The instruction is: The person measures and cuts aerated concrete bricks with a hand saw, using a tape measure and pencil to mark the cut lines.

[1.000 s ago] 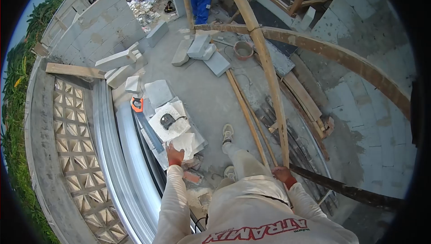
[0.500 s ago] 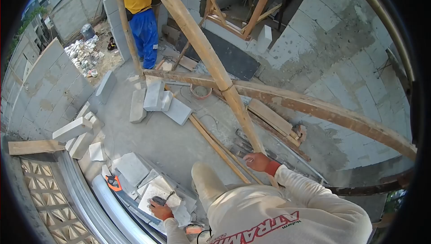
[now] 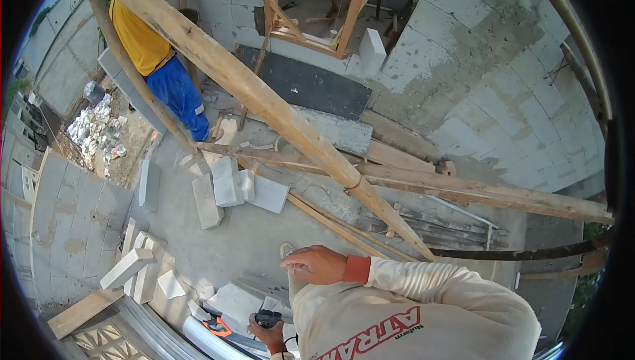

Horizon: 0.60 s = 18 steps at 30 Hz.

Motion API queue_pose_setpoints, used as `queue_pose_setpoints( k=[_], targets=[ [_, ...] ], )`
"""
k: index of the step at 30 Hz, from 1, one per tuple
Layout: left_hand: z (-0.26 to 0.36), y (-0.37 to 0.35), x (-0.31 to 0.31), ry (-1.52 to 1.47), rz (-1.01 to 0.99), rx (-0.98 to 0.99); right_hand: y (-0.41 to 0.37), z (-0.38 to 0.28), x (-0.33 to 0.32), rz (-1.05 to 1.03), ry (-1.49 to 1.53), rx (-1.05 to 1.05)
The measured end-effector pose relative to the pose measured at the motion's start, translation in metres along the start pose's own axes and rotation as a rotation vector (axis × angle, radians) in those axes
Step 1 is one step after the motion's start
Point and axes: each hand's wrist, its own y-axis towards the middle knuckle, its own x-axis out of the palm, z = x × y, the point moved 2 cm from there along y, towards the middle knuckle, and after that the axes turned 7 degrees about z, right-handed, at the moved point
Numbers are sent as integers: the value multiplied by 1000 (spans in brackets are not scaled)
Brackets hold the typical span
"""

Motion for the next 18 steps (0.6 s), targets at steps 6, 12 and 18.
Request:
queue_pose_setpoints(
  k=[6, 12, 18],
  targets=[
    [279, 159, -18, -135, -355, 736, 73, -37, -43, 167, 250, 16],
    [488, 175, -9, -147, -585, 1428, 75, -9, -114, -123, 809, 101],
    [568, 162, 43, -228, -671, 1748, 33, 37, -166, -85, 1076, 163]
  ],
)
